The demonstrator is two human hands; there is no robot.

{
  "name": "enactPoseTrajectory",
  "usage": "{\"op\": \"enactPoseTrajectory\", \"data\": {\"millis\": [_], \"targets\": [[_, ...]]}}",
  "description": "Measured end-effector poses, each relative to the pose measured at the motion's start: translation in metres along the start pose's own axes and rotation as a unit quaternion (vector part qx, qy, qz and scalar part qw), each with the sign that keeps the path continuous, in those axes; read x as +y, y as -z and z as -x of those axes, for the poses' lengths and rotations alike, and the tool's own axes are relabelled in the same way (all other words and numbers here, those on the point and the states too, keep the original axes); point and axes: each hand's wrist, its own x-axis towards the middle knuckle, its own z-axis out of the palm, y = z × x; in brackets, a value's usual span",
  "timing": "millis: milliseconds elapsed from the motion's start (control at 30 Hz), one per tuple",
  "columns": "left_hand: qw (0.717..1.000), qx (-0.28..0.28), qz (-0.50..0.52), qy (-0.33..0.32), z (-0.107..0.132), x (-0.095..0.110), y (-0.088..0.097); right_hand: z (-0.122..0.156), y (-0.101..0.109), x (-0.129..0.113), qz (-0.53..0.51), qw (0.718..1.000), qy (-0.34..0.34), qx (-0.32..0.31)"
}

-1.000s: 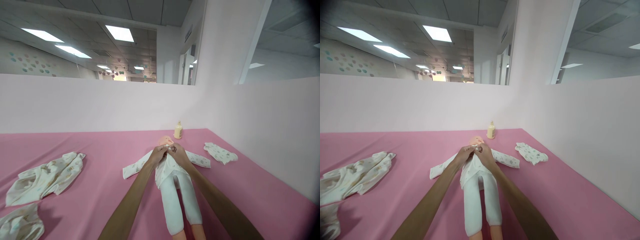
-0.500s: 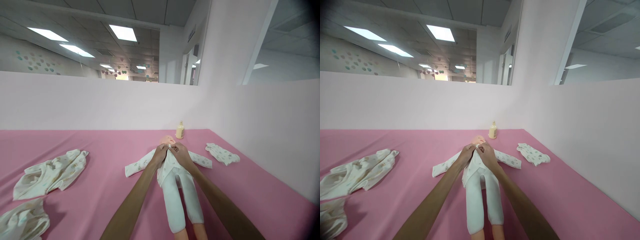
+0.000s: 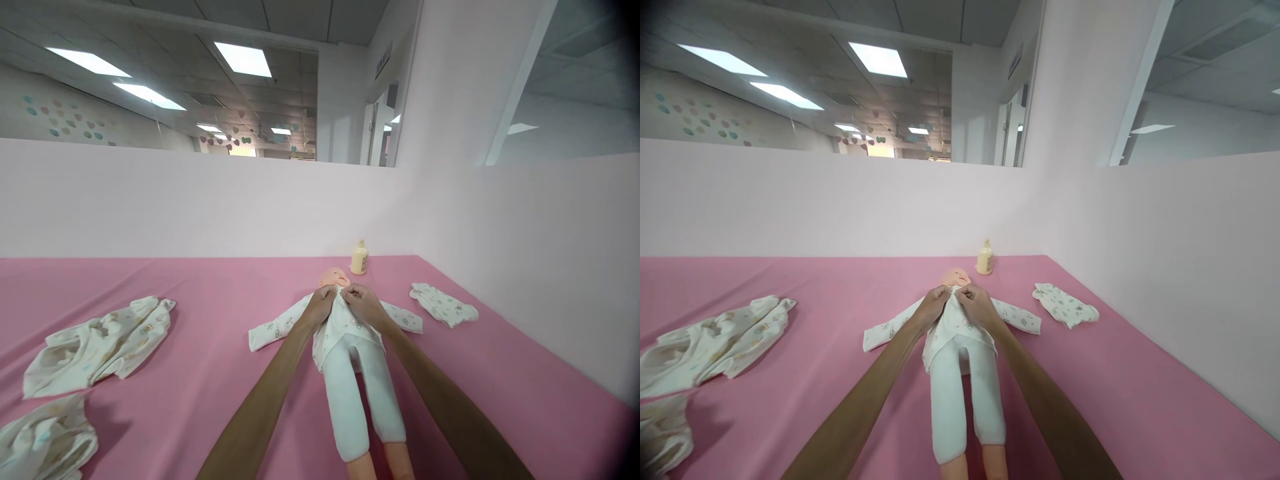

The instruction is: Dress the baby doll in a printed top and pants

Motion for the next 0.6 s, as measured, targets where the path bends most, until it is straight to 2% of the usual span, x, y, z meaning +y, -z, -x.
{"op": "enactPoseTrajectory", "data": {"millis": [167, 300, 367, 500, 600], "targets": [[0.999, -0.021, 0.038, 0.012, -0.005, -0.007, 0.003, 0.001, 0.004, -0.003, -0.1, 0.994, -0.039, -0.035], [0.983, -0.096, 0.149, 0.037, -0.008, -0.011, 0.01, 0.002, 0.004, -0.006, -0.124, 0.99, -0.046, -0.041], [0.976, -0.116, 0.18, 0.051, -0.008, -0.01, 0.012, 0.002, 0.003, -0.007, -0.115, 0.992, -0.043, -0.037], [0.972, -0.113, 0.193, 0.078, -0.007, -0.005, 0.014, 0.002, 0.001, -0.004, -0.081, 0.996, -0.026, -0.042], [0.973, -0.089, 0.194, 0.088, -0.007, -0.003, 0.013, 0.002, 0.0, -0.003, -0.044, 0.998, 0.002, -0.043]]}}
